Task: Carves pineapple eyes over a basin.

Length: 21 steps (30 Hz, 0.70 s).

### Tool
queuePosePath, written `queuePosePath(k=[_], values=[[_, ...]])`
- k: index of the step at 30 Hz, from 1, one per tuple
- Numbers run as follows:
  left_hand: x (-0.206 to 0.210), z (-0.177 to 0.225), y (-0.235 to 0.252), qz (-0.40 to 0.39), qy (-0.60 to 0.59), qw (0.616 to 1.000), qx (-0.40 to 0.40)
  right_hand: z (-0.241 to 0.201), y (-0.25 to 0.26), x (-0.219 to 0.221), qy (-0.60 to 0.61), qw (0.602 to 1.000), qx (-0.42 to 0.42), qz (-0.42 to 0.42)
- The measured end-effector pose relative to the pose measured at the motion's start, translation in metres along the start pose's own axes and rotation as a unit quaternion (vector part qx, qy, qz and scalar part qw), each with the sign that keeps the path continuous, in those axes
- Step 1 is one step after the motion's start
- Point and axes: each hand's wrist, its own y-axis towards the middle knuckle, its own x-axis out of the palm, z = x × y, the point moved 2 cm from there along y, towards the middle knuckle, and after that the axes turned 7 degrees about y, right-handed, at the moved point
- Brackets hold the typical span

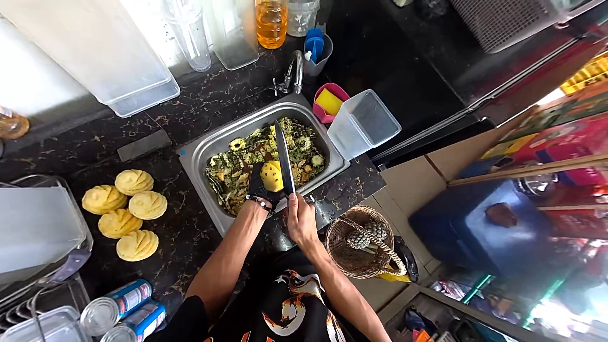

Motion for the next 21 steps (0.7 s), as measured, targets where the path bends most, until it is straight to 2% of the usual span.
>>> queuePosePath(k=[2, 4, 9, 12, 15, 18, 21], values=[[-0.013, -0.016, 0.039, -0.077, -0.056, 0.994, 0.05, -0.001, 0.0, -0.002, -0.011, 1.0, 0.002, -0.017], [-0.013, -0.019, 0.049, -0.098, -0.065, 0.991, 0.058, 0.0, 0.001, -0.002, -0.015, 0.999, 0.005, -0.032], [-0.007, -0.016, 0.045, -0.086, -0.056, 0.993, 0.057, -0.001, 0.001, -0.001, -0.034, 0.999, 0.007, -0.037], [0.008, -0.006, 0.006, -0.043, -0.016, 0.998, 0.042, -0.002, 0.001, -0.002, -0.057, 0.998, 0.012, -0.032], [0.011, -0.006, 0.0, -0.021, -0.002, 0.999, 0.035, -0.004, -0.001, -0.002, -0.082, 0.996, 0.017, -0.034], [-0.015, -0.025, 0.045, -0.077, 0.001, 0.994, 0.079, -0.003, -0.004, -0.001, -0.096, 0.995, 0.006, -0.026], [-0.039, -0.038, 0.081, -0.133, 0.094, 0.974, 0.154, 0.004, -0.005, 0.001, -0.113, 0.993, -0.004, -0.024]])
